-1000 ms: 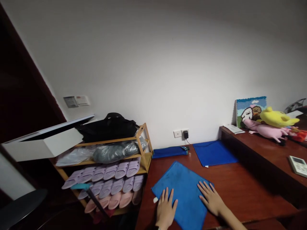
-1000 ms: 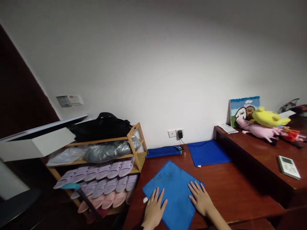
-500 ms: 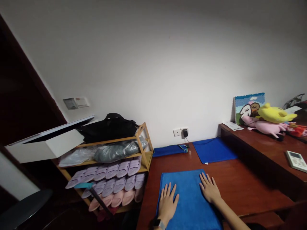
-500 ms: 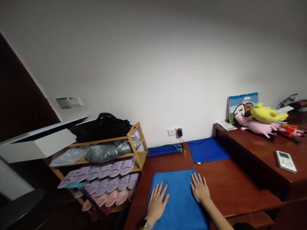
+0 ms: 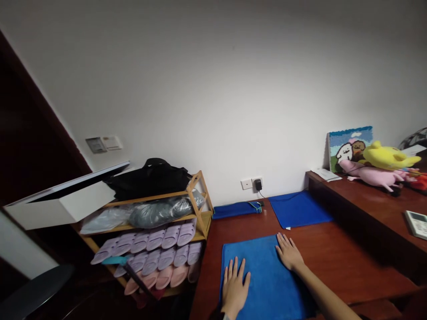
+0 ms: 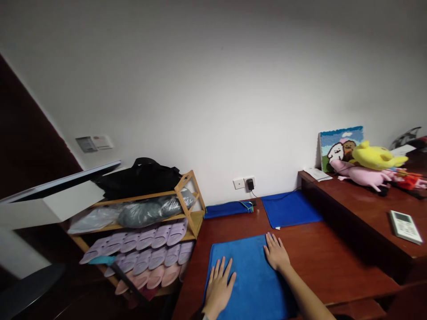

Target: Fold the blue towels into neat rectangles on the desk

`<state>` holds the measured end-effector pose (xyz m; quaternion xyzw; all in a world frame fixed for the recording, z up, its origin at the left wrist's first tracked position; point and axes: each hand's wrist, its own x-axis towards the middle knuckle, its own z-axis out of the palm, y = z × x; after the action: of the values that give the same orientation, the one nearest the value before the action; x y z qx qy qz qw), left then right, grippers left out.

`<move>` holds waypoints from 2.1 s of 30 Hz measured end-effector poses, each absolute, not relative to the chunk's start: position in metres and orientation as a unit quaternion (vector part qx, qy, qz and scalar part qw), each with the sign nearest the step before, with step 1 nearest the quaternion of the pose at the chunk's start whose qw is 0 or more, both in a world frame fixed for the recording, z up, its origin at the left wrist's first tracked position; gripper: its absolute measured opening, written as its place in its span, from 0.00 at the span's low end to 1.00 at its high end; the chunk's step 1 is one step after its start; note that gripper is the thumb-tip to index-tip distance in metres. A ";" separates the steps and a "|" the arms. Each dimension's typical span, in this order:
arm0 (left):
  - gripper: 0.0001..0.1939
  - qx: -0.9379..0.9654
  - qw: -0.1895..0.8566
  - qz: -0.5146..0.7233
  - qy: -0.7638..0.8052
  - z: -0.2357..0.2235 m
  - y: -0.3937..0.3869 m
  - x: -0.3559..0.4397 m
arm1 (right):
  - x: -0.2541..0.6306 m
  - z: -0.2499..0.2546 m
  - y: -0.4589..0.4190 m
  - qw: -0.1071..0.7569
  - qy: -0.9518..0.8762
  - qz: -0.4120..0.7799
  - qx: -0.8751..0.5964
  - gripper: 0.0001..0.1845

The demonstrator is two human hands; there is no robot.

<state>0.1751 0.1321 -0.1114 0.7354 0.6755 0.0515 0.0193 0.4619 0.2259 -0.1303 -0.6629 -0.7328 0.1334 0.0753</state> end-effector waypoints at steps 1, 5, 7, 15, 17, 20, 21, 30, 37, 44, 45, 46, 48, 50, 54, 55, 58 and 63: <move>0.32 0.741 0.014 0.057 0.669 -0.110 0.137 0.181 | 0.462 -0.132 0.226 0.080 -0.731 0.134 -0.664 0.40; 0.31 0.789 0.025 0.112 0.603 -0.104 0.166 0.234 | 0.461 -0.134 0.226 0.079 -0.727 0.129 -0.670 0.40; 0.33 0.802 0.057 0.130 0.580 -0.103 0.184 0.270 | 0.461 -0.134 0.225 0.076 -0.729 0.124 -0.669 0.39; 0.33 0.809 0.084 0.121 0.569 -0.125 0.214 0.305 | 0.465 -0.139 0.225 0.075 -0.739 0.113 -0.660 0.38; 0.33 0.796 0.069 0.114 0.590 -0.126 0.213 0.274 | 0.465 -0.140 0.226 0.081 -0.733 0.117 -0.665 0.39; 0.34 0.764 0.046 0.089 0.637 -0.121 0.211 0.213 | 0.464 -0.143 0.226 0.083 -0.727 0.121 -0.670 0.40; 0.34 0.753 0.038 0.082 0.652 -0.119 0.211 0.193 | 0.464 -0.143 0.226 0.079 -0.726 0.121 -0.672 0.40; 0.34 0.709 -0.014 0.063 0.702 -0.122 0.217 0.129 | 0.461 -0.142 0.236 0.046 -0.731 0.107 -0.673 0.39; 0.32 0.711 -0.037 0.069 0.699 -0.112 0.222 0.145 | 0.462 -0.138 0.239 0.067 -0.736 0.119 -0.664 0.39; 0.34 0.825 0.051 0.135 0.547 -0.121 0.215 0.290 | 0.464 -0.137 0.237 0.065 -0.741 0.115 -0.659 0.38; 0.34 0.826 0.067 0.129 0.545 -0.125 0.214 0.306 | 0.465 -0.136 0.236 0.061 -0.746 0.111 -0.654 0.38; 0.34 0.826 0.079 0.122 0.545 -0.128 0.213 0.316 | 0.465 -0.136 0.235 0.057 -0.750 0.106 -0.650 0.38; 0.34 0.823 0.089 0.117 0.548 -0.133 0.212 0.316 | 0.465 -0.135 0.234 0.052 -0.751 0.100 -0.651 0.38; 0.34 0.813 0.081 0.114 0.565 -0.133 0.212 0.290 | 0.464 -0.134 0.234 0.050 -0.742 0.103 -0.661 0.39; 0.37 0.754 0.054 0.091 0.648 -0.125 0.211 0.200 | 0.463 -0.137 0.236 0.060 -0.735 0.108 -0.667 0.40; 0.37 0.737 0.043 0.086 0.669 -0.124 0.211 0.179 | 0.463 -0.139 0.236 0.063 -0.735 0.110 -0.667 0.40; 0.35 0.707 0.009 0.075 0.703 -0.125 0.213 0.139 | 0.464 -0.146 0.239 0.071 -0.734 0.112 -0.666 0.40; 0.34 0.703 -0.020 0.065 0.708 -0.128 0.220 0.131 | 0.458 -0.138 0.245 0.052 -0.723 0.115 -0.680 0.39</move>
<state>0.1312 0.2204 -0.1281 0.7027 0.7082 0.0654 -0.0196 0.4583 0.2445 -0.1384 -0.6797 -0.7225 0.1147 0.0521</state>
